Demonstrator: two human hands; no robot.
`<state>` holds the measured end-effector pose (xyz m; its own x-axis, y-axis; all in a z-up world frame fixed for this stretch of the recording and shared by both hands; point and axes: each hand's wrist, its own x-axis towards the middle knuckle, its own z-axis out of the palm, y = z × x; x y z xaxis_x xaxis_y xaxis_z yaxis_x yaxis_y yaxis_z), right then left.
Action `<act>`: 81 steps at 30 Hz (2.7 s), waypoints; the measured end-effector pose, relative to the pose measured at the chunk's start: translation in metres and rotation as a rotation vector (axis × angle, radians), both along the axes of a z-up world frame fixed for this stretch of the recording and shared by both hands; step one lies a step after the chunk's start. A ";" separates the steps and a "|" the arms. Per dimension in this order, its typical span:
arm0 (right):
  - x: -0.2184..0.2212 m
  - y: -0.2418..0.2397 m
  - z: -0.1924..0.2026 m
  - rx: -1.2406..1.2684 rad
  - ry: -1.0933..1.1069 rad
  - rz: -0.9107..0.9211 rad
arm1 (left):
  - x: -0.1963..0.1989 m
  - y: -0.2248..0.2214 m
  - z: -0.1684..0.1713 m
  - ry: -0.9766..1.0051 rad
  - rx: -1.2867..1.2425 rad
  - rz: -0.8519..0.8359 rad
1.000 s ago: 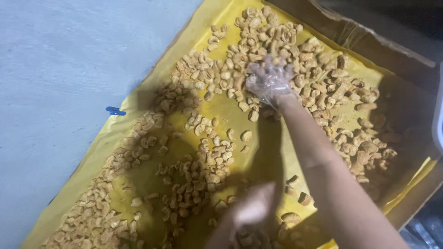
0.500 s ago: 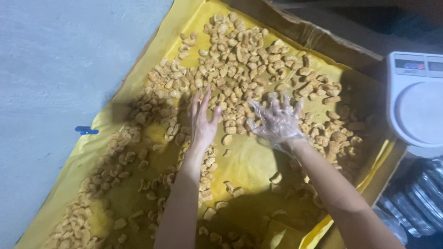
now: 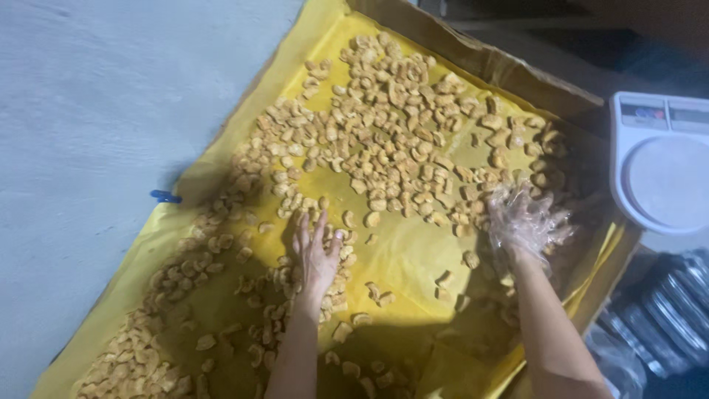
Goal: The person spreads cashews on a yellow tray, then scoops them into small plastic bags. The person weighs the filled bags on a digital scale and places them into a blue basket.
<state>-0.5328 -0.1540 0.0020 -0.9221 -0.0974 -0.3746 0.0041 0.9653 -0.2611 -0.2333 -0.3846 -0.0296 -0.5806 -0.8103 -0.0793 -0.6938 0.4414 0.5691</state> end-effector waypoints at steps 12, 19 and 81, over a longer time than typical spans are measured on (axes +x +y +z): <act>-0.051 -0.280 0.015 -0.081 0.132 0.738 | 0.029 -0.009 0.007 0.077 0.009 0.035; -0.010 -0.347 0.039 0.009 -0.016 0.862 | 0.030 -0.021 0.002 0.077 0.060 0.069; 0.369 0.108 0.101 0.653 -0.235 1.722 | 0.319 0.319 -0.007 -0.172 0.716 -0.273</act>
<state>-0.1635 -0.0458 0.1033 0.0945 -0.5597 -0.8233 -0.9921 -0.1216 -0.0312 0.0853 -0.0655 -0.0367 -0.6844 -0.3580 -0.6352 -0.7174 0.1750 0.6743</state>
